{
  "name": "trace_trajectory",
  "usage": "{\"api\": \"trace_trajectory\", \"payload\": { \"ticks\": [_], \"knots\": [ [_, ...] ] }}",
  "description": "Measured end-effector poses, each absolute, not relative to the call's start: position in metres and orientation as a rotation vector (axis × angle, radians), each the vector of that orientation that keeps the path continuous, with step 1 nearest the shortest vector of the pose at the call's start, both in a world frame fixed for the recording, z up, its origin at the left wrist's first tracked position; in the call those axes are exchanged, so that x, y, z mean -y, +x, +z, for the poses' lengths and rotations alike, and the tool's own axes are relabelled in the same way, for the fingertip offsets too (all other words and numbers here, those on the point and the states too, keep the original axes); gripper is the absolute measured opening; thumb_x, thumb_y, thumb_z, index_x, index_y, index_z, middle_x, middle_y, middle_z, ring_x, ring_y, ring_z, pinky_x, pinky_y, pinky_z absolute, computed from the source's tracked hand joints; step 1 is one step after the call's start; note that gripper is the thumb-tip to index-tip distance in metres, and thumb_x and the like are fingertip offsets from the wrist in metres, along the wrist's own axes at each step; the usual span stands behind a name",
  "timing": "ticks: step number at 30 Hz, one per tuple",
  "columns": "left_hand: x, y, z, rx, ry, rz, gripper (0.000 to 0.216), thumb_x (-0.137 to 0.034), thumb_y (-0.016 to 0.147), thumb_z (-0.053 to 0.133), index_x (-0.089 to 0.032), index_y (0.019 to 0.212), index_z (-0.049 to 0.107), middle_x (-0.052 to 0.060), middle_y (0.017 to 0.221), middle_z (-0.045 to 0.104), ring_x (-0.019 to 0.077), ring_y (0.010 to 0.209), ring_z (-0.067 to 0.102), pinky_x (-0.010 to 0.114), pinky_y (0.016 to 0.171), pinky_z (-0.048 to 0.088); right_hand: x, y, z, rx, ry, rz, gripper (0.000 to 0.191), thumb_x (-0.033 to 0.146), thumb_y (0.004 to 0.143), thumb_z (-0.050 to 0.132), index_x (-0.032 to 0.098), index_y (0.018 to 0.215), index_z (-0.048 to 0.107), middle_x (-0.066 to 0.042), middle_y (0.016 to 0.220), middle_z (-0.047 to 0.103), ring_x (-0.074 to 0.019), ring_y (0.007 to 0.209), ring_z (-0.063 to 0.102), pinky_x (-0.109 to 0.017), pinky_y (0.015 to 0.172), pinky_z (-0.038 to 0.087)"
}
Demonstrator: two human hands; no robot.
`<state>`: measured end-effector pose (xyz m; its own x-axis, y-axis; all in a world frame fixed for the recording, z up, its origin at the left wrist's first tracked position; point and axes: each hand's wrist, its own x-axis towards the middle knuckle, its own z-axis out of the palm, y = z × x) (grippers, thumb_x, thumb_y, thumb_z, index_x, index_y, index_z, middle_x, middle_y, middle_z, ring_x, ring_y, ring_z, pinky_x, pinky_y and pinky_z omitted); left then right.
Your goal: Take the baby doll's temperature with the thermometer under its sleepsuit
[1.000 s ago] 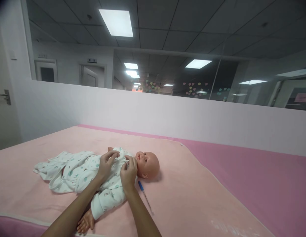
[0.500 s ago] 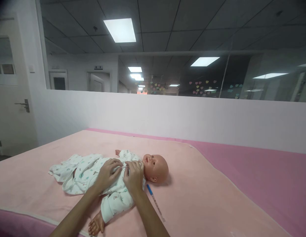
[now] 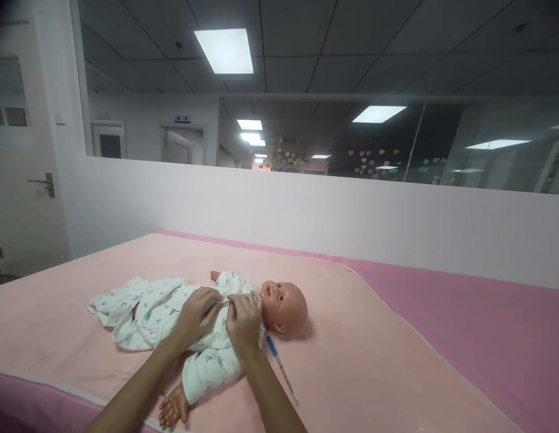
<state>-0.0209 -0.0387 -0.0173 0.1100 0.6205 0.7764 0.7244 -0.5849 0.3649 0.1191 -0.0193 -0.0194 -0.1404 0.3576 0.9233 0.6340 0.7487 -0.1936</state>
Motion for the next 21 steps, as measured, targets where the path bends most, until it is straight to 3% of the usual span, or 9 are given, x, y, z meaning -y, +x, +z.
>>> {"api": "trace_trajectory", "payload": {
  "ticks": [8, 14, 21],
  "knots": [
    [0.0355, -0.0270, -0.0183, 1.391, -2.398, -1.489, 0.019, -0.022, 0.075, 0.054, -0.022, 0.089, 0.066, 0.004, 0.090, 0.067, 0.0194, 0.087, 0.059, 0.033, 0.082, 0.046, 0.0173, 0.1196, -0.0210, 1.721, -0.804, -0.299, 0.019, 0.009, 0.078, 0.044, 0.020, 0.080, 0.059, 0.000, 0.072, 0.062, -0.0153, 0.073, 0.052, -0.035, 0.083, 0.034],
    [0.0334, -0.0244, -0.0230, 1.328, -2.340, -1.458, 0.020, -0.020, 0.080, 0.050, -0.023, 0.093, 0.065, 0.003, 0.091, 0.067, 0.0174, 0.088, 0.059, 0.031, 0.081, 0.047, 0.0168, 0.1196, -0.0213, 1.727, -0.818, -0.280, 0.019, 0.009, 0.079, 0.044, 0.020, 0.080, 0.059, -0.001, 0.072, 0.062, -0.0165, 0.073, 0.052, -0.036, 0.083, 0.033],
    [0.0372, -0.0195, -0.0210, 1.302, -2.268, -1.528, 0.018, -0.018, 0.083, 0.044, -0.023, 0.085, 0.061, 0.002, 0.087, 0.065, 0.0158, 0.086, 0.058, 0.028, 0.078, 0.046, 0.0182, 0.1194, -0.0200, 1.729, -0.814, -0.275, 0.019, 0.009, 0.079, 0.044, 0.019, 0.080, 0.059, -0.001, 0.072, 0.062, -0.0163, 0.073, 0.053, -0.035, 0.082, 0.034]
  ]
}}
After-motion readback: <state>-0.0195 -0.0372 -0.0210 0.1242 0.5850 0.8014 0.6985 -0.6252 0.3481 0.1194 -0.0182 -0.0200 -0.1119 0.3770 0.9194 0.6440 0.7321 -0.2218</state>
